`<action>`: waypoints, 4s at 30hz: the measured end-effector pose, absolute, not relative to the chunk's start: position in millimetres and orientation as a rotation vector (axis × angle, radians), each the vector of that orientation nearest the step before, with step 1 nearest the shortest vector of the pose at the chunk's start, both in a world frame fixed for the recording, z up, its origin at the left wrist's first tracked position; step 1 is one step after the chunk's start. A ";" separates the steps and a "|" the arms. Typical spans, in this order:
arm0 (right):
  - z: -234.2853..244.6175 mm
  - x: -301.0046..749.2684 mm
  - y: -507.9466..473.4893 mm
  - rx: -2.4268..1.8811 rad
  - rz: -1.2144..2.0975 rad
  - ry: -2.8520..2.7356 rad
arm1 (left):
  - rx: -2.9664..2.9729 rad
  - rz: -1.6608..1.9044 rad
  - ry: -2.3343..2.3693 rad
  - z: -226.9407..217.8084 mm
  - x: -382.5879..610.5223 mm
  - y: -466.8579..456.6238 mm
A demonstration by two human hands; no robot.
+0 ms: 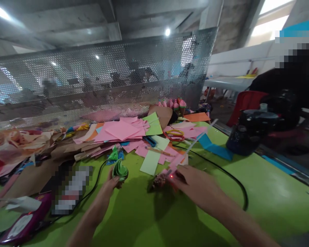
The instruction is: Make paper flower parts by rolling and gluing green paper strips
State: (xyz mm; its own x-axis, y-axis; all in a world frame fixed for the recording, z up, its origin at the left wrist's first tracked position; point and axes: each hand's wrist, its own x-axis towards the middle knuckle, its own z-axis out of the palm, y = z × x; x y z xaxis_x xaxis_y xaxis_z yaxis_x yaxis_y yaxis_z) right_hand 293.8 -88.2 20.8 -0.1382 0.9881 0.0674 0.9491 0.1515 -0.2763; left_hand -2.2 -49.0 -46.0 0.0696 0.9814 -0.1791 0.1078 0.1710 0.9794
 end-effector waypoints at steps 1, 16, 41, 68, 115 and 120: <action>23.3 294.4 -90.3 -1.917 0.153 -2.218 | 1.179 0.964 1.305 -49.5 -2.5 -45.7; 66.3 190.7 -92.8 -1.025 0.572 -2.076 | 1.384 0.896 1.103 9.9 10.3 -83.0; 60.3 183.6 -75.4 -1.148 0.218 -2.365 | 1.454 0.879 1.043 10.3 8.0 -83.3; 66.3 179.1 -79.5 -1.137 0.162 -2.433 | 1.426 0.866 0.997 18.7 8.2 -87.6; 84.3 189.2 -74.2 -0.909 0.232 -2.513 | 1.423 0.872 0.926 14.5 4.1 -92.9; 84.6 192.7 -75.1 -0.843 0.249 -2.493 | 1.403 0.876 0.934 17.8 4.7 -94.3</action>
